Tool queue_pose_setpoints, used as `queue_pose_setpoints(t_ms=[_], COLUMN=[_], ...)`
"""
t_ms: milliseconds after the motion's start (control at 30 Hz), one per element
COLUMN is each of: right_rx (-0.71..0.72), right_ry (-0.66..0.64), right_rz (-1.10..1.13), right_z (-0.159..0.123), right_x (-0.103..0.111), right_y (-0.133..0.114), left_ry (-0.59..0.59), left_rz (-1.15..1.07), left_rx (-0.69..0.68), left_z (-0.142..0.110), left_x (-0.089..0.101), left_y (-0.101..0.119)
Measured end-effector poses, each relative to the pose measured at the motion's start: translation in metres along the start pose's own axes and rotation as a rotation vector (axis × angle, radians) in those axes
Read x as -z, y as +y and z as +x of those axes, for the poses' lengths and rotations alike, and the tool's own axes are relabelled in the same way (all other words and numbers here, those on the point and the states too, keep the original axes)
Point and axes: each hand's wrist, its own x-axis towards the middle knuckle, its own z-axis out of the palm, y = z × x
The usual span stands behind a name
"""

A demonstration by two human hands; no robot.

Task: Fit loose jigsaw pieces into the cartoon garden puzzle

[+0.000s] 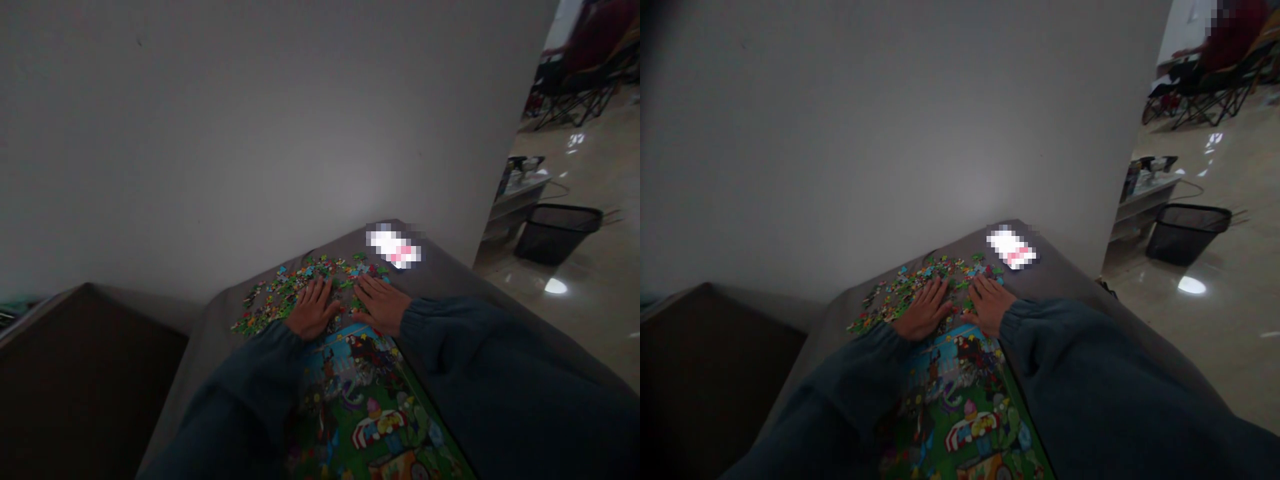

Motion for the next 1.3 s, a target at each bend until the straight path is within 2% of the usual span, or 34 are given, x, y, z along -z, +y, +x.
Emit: queue_pose_setpoints(t_ms=[100, 200, 367, 467, 567, 833, 933, 1133, 1300], right_rx=[0.001, -0.001, 0.020, 0.000, -0.005, -0.019, -0.016, 0.000, -0.007], right_ry=[-0.003, -0.025, -0.031, -0.013, -0.014, 0.033, 0.031, 0.015, -0.004], right_rz=[0.006, 0.011, 0.022, 0.046, 0.051, 0.036, 0.029, 0.035, 0.015], right_z=[0.000, 0.000, 0.000, 0.000, 0.000, -0.001, -0.001, -0.002, -0.002], right_x=[0.000, 0.002, 0.003, 0.003, 0.003, 0.000, -0.001, 0.002, 0.006], right_y=[0.001, 0.003, 0.004, 0.003, 0.003, 0.001, 0.002, 0.002, 0.000], left_ry=[0.009, 0.018, 0.036, -0.006, -0.037, -0.012, 0.008, -0.007, -0.043], left_rz=[-0.018, -0.021, 0.013, 0.031, 0.042, 0.064, 0.096, 0.189, 0.205], left_rx=[-0.005, -0.012, 0.103, 0.183, 0.231, 0.317, 0.311, 0.228, 0.190], left_z=[0.015, 0.013, -0.010, -0.018, -0.018, 0.009, 0.011, -0.020, -0.045], left_x=[0.004, 0.012, 0.019, 0.014, 0.009, 0.007, 0.007, 0.010, 0.005], left_y=[-0.004, -0.013, -0.052, -0.079, -0.095, -0.103, -0.105, -0.117, -0.125])
